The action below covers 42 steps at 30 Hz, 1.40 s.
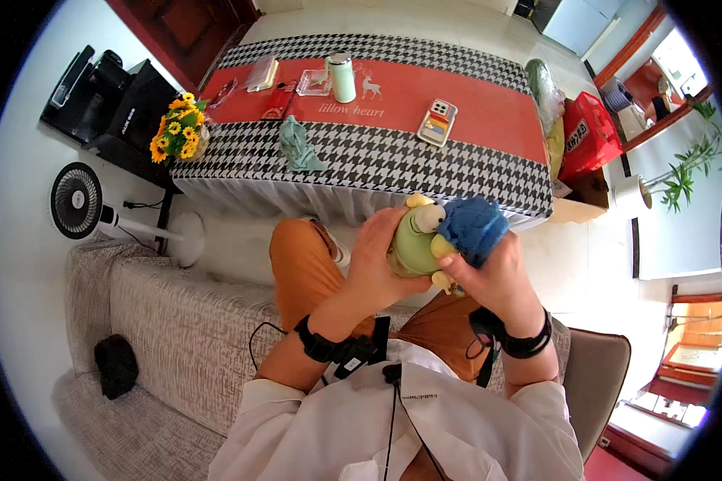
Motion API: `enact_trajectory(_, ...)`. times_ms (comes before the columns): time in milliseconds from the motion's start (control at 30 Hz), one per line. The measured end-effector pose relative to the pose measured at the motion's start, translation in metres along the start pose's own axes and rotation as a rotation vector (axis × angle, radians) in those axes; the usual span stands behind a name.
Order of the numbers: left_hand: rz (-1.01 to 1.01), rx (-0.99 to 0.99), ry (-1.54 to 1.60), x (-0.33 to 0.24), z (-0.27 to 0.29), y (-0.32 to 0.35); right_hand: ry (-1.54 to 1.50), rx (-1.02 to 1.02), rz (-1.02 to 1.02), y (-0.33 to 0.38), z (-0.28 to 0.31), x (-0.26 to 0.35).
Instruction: The person wipes a sofa, a table surface, a phone, a water bottle, a small container, a notebook, and a glass tray with cloths.
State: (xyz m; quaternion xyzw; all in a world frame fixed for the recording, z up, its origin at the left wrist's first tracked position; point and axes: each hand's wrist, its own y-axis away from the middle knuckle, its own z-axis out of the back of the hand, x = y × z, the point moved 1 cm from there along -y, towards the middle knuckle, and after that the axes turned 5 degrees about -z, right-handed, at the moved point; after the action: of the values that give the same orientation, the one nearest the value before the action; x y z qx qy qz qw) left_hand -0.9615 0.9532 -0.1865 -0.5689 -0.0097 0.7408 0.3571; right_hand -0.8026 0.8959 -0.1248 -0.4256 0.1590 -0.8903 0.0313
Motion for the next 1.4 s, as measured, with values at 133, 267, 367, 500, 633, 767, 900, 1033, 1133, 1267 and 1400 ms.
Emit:
enact_trajectory(133,0.048,0.037,0.084,0.0,0.004,-0.002,-0.058,0.006,-0.092,0.001,-0.005,0.002)
enact_trajectory(267,-0.005,-0.057,-0.013,0.003,-0.004,0.001,0.244,-0.053,-0.076,-0.001,-0.015,0.006)
enact_trajectory(367,0.061,-0.09,-0.048,0.007,-0.009,0.0,-0.018,-0.131,0.065,-0.005,-0.016,-0.015)
enact_trajectory(500,0.177,-0.272,0.384,0.011,0.003,-0.009,-0.867,-0.225,-0.359,0.017,-0.011,-0.022)
enact_trajectory(633,0.209,-0.271,0.653,-0.004,-0.001,-0.022,-0.861,-0.08,-0.198,0.03,-0.06,-0.059)
enact_trajectory(767,0.163,-0.197,0.39,-0.027,0.0,-0.013,-1.08,-0.078,-0.268,0.019,-0.053,-0.062)
enact_trajectory(900,0.004,0.058,0.088,-0.016,0.023,0.002,-1.346,0.085,-0.41,0.022,-0.033,-0.053)
enact_trajectory(1033,0.079,0.23,0.484,-0.005,0.024,-0.004,-1.521,0.116,-0.35,0.034,-0.038,-0.051)
enact_trajectory(1133,0.17,0.352,0.661,-0.014,0.021,-0.007,-1.447,0.156,-0.518,0.037,-0.036,-0.052)
enact_trajectory(1267,0.18,0.291,0.686,-0.012,0.007,0.001,-1.361,0.046,-0.601,0.029,-0.036,-0.058)
enact_trajectory(1400,0.296,0.182,0.997,0.005,0.001,0.001,-0.992,-0.4,-0.284,0.017,-0.041,-0.042)
